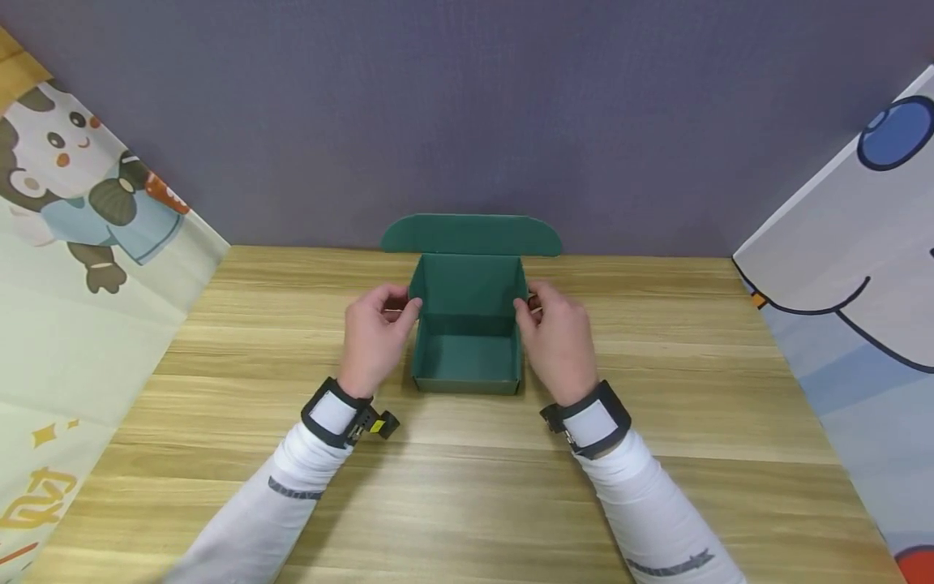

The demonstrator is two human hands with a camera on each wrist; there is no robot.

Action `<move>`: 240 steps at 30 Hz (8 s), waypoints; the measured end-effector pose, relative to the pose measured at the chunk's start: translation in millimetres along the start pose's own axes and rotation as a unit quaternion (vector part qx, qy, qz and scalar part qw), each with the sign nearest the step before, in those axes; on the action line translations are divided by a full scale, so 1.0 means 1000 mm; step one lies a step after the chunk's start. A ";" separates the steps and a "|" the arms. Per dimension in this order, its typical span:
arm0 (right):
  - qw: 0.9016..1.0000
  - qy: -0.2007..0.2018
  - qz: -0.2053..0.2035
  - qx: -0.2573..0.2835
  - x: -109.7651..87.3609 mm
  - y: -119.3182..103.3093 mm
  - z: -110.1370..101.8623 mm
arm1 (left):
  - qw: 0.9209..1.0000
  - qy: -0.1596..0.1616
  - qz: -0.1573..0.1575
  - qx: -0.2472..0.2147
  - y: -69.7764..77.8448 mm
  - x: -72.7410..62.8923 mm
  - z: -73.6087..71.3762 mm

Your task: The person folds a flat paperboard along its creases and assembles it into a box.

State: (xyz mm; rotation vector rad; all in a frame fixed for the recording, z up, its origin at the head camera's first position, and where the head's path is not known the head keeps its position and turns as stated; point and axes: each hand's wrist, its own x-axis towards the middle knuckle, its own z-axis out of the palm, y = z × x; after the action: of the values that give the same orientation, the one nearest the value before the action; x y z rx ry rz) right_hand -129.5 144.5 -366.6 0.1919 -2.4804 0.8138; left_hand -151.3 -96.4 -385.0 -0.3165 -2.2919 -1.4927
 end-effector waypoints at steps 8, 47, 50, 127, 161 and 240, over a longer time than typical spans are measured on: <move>1.000 0.016 -0.011 0.008 -0.006 0.001 0.006 | 1.000 0.017 0.020 -0.001 -0.003 -0.006 0.009; 0.998 -0.033 -0.033 0.050 -0.026 0.034 0.019 | 0.998 -0.056 0.027 0.024 -0.028 -0.011 0.008; 0.995 -0.045 -0.044 0.079 -0.027 0.043 0.018 | 0.996 -0.081 0.037 0.006 -0.033 -0.008 0.004; 0.861 -0.419 0.176 0.228 0.006 0.059 -0.032 | 0.910 -0.340 -0.233 -0.049 -0.016 0.013 -0.032; 0.899 -0.375 0.159 0.163 -0.020 0.059 -0.011 | 0.920 -0.320 -0.227 -0.010 -0.033 -0.012 -0.017; 0.914 -0.318 0.134 0.215 -0.004 0.037 -0.042 | 0.966 -0.240 -0.081 -0.048 -0.001 -0.005 -0.034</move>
State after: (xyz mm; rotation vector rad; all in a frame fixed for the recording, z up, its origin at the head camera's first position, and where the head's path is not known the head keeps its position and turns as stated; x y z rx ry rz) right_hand -118.8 198.9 -358.7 0.3140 -2.9212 1.6341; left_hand -140.9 -127.4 -376.2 -0.5868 -2.6733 -1.7678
